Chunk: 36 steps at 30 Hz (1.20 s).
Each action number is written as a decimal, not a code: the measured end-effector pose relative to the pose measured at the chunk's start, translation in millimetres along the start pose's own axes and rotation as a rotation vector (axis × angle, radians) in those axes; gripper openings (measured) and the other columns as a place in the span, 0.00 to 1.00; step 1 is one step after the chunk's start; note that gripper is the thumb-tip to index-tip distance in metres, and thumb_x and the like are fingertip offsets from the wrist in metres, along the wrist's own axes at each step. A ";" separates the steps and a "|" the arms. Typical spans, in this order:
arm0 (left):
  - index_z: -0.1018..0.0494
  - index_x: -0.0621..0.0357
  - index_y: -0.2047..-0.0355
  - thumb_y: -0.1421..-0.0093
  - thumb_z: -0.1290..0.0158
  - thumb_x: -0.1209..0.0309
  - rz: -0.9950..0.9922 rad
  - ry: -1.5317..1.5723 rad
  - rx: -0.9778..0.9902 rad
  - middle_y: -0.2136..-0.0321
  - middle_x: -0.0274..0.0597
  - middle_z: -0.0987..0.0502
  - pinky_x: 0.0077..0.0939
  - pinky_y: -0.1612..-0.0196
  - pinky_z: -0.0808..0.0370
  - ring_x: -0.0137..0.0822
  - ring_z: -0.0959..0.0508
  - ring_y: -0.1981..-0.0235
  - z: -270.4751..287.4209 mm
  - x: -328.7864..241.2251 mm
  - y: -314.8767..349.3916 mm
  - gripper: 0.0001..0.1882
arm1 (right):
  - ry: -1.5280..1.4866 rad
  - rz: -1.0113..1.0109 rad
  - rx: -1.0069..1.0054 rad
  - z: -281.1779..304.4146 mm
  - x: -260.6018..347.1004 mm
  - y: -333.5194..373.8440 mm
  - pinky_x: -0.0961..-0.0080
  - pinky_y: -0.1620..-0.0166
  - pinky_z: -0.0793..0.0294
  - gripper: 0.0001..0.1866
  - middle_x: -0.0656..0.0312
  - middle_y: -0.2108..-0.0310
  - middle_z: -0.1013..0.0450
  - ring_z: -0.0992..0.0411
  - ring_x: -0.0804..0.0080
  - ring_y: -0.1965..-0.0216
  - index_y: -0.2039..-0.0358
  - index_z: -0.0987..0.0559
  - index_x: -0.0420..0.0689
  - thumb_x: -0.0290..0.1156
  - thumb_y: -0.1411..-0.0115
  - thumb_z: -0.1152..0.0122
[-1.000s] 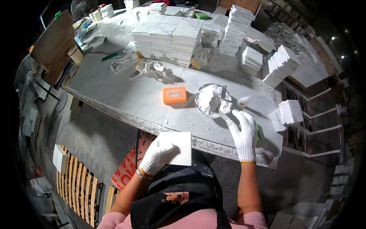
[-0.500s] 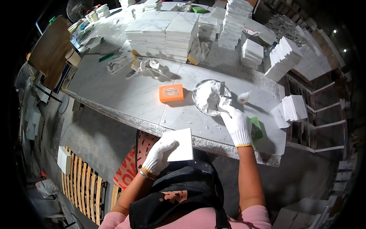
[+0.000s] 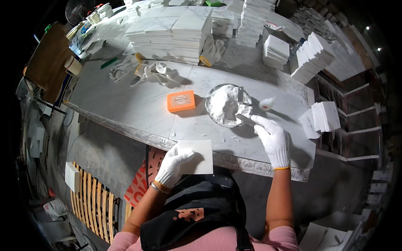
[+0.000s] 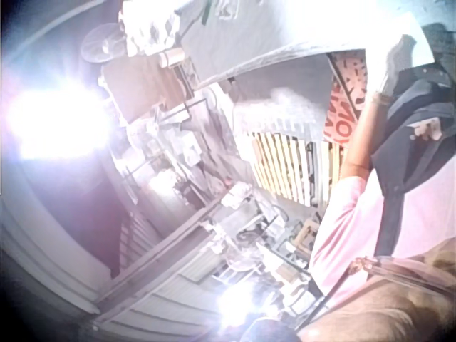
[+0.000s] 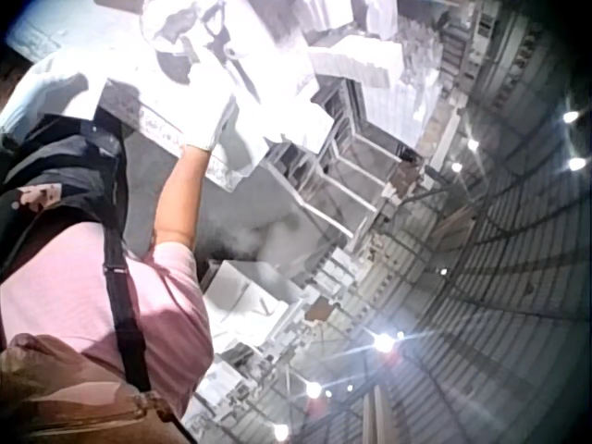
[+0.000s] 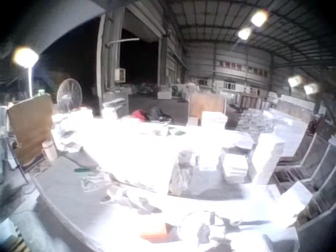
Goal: The person applies a white paste to the edges of small white tiles using a metal spatula, then smooths the edges with a green block. The person repeats this process on multiple tiles and stacks the finished pieces on the table.
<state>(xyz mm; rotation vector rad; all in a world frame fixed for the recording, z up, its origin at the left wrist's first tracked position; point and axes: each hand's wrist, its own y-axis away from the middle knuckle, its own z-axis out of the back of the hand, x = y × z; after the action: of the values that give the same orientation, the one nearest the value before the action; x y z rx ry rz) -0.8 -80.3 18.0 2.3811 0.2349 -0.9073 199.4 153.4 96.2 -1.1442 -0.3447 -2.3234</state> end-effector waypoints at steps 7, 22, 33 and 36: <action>0.25 0.64 0.52 0.41 0.37 0.68 -0.014 -0.843 0.132 0.64 0.34 0.20 0.22 0.58 0.25 0.22 0.25 0.64 -14.3 -40.6 -34.8 0.20 | -0.425 -0.250 0.130 -12.4 -16.1 25.6 0.82 0.58 0.25 0.18 0.63 0.60 0.19 0.22 0.77 0.60 0.47 0.21 0.35 0.18 0.39 0.43; 0.27 0.55 0.46 0.54 0.33 0.59 -0.647 -1.638 0.036 0.49 0.49 0.24 0.44 0.44 0.28 0.52 0.27 0.44 -23.2 -52.4 -52.4 0.34 | 0.299 0.194 -0.040 -37.2 -34.7 45.8 0.68 0.62 0.25 0.05 0.59 0.69 0.24 0.24 0.60 0.66 0.70 0.18 0.47 0.29 0.47 0.31; 0.35 0.57 0.38 0.62 0.28 0.49 -0.649 -1.753 -0.014 0.37 0.53 0.37 0.59 0.32 0.48 0.61 0.43 0.33 -10.6 -12.2 -24.3 0.52 | 0.067 0.328 0.260 -62.7 -13.5 10.9 0.69 0.64 0.26 0.15 0.59 0.71 0.24 0.25 0.63 0.70 0.55 0.15 0.51 0.28 0.45 0.32; 0.33 0.57 0.40 0.62 0.29 0.51 -0.711 -1.738 -0.016 0.38 0.54 0.34 0.57 0.34 0.44 0.58 0.38 0.35 -9.0 -11.0 -25.8 0.49 | 0.136 0.406 0.250 -70.4 -11.2 5.7 0.67 0.64 0.25 0.16 0.58 0.72 0.24 0.25 0.60 0.70 0.55 0.14 0.53 0.28 0.46 0.32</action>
<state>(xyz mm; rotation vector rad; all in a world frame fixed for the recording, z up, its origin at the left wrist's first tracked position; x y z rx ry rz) -13.2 -53.6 19.0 0.7058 0.3243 -2.7577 161.9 121.5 44.3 -0.8400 -0.3095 -1.9267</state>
